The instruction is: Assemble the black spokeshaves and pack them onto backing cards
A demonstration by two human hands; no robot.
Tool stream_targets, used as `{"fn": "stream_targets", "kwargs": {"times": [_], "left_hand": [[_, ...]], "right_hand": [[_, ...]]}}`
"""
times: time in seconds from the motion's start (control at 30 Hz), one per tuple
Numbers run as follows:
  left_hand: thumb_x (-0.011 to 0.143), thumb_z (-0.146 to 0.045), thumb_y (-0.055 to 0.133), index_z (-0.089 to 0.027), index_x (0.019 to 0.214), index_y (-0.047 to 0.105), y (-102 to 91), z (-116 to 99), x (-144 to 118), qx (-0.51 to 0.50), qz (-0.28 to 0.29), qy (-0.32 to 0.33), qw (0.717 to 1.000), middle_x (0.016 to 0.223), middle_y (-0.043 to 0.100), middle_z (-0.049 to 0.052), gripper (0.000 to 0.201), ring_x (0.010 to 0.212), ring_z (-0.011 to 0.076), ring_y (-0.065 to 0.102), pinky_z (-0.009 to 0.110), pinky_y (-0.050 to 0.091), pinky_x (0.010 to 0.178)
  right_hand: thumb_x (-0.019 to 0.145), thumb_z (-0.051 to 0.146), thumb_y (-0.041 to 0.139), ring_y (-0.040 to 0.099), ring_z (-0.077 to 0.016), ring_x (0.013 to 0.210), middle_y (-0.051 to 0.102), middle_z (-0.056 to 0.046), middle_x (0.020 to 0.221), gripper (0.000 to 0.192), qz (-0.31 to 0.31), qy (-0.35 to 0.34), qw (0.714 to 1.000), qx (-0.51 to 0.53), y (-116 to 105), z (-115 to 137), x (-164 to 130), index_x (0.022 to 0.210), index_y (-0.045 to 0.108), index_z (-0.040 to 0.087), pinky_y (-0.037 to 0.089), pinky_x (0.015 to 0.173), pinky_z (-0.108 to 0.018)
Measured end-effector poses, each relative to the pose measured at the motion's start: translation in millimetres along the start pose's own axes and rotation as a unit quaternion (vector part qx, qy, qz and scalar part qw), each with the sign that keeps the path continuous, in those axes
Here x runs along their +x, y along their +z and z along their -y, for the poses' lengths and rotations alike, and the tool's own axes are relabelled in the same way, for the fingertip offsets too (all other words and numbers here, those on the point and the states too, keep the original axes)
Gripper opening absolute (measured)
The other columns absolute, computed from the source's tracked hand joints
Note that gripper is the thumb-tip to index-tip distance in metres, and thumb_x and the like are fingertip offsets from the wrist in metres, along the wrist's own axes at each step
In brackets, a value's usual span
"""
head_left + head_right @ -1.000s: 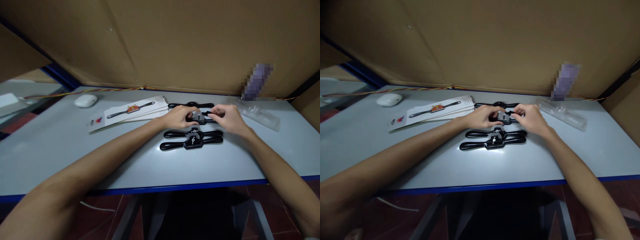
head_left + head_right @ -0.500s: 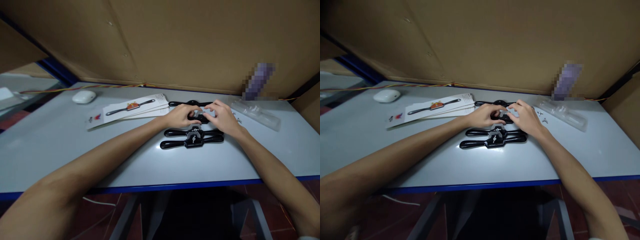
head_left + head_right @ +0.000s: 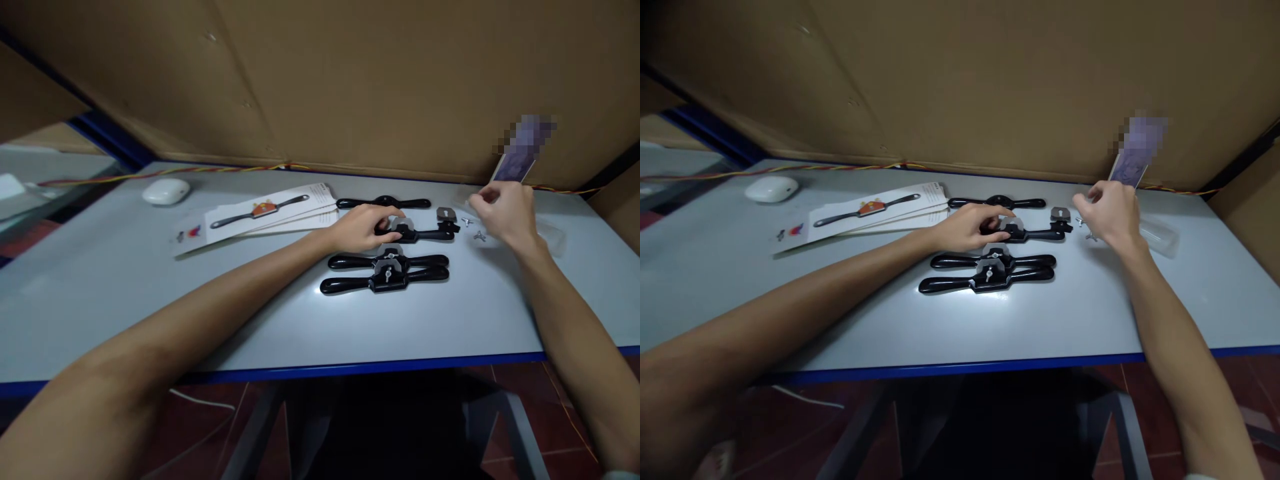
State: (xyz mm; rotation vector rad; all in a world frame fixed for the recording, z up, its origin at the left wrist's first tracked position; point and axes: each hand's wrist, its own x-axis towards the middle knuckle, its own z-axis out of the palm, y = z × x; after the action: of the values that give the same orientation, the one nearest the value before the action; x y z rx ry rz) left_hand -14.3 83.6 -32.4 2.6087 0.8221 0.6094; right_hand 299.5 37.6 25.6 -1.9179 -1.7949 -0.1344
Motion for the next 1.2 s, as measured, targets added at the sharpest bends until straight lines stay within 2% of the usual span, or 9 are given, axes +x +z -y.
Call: {"fn": "stream_targets", "kwargs": {"times": [0.17, 0.37, 0.47, 0.6, 0.7, 0.8, 0.97, 1.07, 1.2], "left_hand": [[0.098, -0.052, 0.063, -0.016, 0.133, 0.075, 0.3, 0.8, -0.3, 0.002, -0.008, 0.006, 1.000, 0.076, 0.063, -0.002, 0.052, 0.065, 0.0157, 0.056, 0.029, 0.043, 0.072], [0.098, -0.053, 0.063, -0.015, 0.134, 0.077, 0.5, -0.6, -0.5, 0.006, -0.012, 0.002, 1.000, 0.077, 0.065, 0.000, 0.054, 0.065, 0.0163, 0.056, 0.030, 0.043, 0.071], [0.097, -0.054, 0.064, -0.016, 0.134, 0.078, 0.8, -1.8, -1.0, 0.019, -0.017, -0.009, 1.000, 0.078, 0.067, 0.001, 0.054, 0.068, 0.0175, 0.058, 0.030, 0.043, 0.072], [0.096, -0.056, 0.064, -0.019, 0.133, 0.079, 1.6, -3.3, -1.0, 0.033, -0.020, -0.023, 0.999, 0.078, 0.067, 0.001, 0.055, 0.070, 0.0193, 0.060, 0.031, 0.043, 0.073], [0.096, -0.057, 0.063, -0.019, 0.133, 0.079, 2.0, -3.8, -0.4, 0.034, -0.022, -0.022, 0.999, 0.078, 0.068, 0.001, 0.055, 0.071, 0.0198, 0.060, 0.031, 0.043, 0.073], [0.097, -0.056, 0.063, -0.019, 0.133, 0.079, 1.6, -3.6, 0.5, 0.023, -0.018, -0.016, 0.999, 0.077, 0.067, 0.001, 0.054, 0.069, 0.0186, 0.059, 0.030, 0.042, 0.072], [0.098, -0.057, 0.063, -0.018, 0.130, 0.078, 0.4, -3.3, 2.0, 0.000, -0.010, -0.011, 1.000, 0.073, 0.063, -0.001, 0.053, 0.066, 0.0174, 0.057, 0.029, 0.040, 0.070], [0.098, -0.058, 0.062, -0.017, 0.128, 0.078, -0.1, -3.7, 2.2, 0.000, -0.010, -0.011, 1.000, 0.071, 0.060, -0.002, 0.053, 0.066, 0.0174, 0.057, 0.029, 0.040, 0.070], [0.097, -0.059, 0.062, -0.016, 0.129, 0.077, 0.0, -3.4, 2.2, 0.000, -0.009, -0.012, 1.000, 0.071, 0.060, -0.002, 0.055, 0.065, 0.0169, 0.055, 0.029, 0.039, 0.069]], "right_hand": [[0.086, 0.031, 0.072, 0.074, -0.0308, 0.089, 0.083, -0.010, 0.096, 0.023, 0.110, -0.053, 0.991, -0.057, 1.4, -14.0, -0.6, 0.104, 0.085, 0.023, 0.054, 0.082, -0.043], [0.089, 0.019, 0.068, 0.073, -0.0280, 0.087, 0.081, -0.010, 0.088, 0.014, 0.195, -0.073, 0.976, -0.069, 6.7, -22.2, 2.2, 0.084, 0.081, 0.022, 0.053, 0.081, -0.041], [0.086, 0.018, 0.068, 0.074, -0.0296, 0.090, 0.081, -0.010, 0.090, 0.013, 0.190, -0.068, 0.977, -0.068, 6.3, -17.2, 3.4, 0.086, 0.080, 0.022, 0.054, 0.085, -0.043], [0.088, 0.017, 0.065, 0.075, -0.0289, 0.091, 0.083, -0.010, 0.096, 0.019, 0.086, -0.049, 0.995, -0.011, 7.8, -4.0, 1.2, 0.098, 0.080, 0.021, 0.054, 0.088, -0.043], [0.090, 0.016, 0.064, 0.074, -0.0253, 0.087, 0.082, -0.008, 0.096, 0.021, 0.040, -0.089, 0.991, 0.089, 14.2, 13.6, -7.3, 0.104, 0.079, 0.021, 0.056, 0.087, -0.041], [0.092, 0.016, 0.065, 0.073, -0.0237, 0.085, 0.082, -0.007, 0.096, 0.020, 0.073, -0.162, 0.970, 0.165, 25.4, 33.9, -21.2, 0.106, 0.078, 0.022, 0.057, 0.084, -0.039], [0.103, 0.020, 0.059, 0.076, -0.0264, 0.099, 0.084, -0.011, 0.110, 0.026, 0.112, -0.276, 0.933, 0.204, 42.6, 55.4, -39.2, 0.110, 0.083, 0.022, 0.056, 0.093, -0.042], [0.104, 0.020, 0.059, 0.076, -0.0259, 0.100, 0.084, -0.011, 0.113, 0.027, 0.124, -0.281, 0.927, 0.214, 45.9, 58.0, -41.6, 0.117, 0.084, 0.021, 0.055, 0.094, -0.041], [0.104, 0.020, 0.063, 0.074, -0.0237, 0.092, 0.084, -0.009, 0.105, 0.022, 0.138, -0.272, 0.931, 0.199, 45.4, 56.8, -40.1, 0.107, 0.085, 0.021, 0.053, 0.089, -0.038]]}}
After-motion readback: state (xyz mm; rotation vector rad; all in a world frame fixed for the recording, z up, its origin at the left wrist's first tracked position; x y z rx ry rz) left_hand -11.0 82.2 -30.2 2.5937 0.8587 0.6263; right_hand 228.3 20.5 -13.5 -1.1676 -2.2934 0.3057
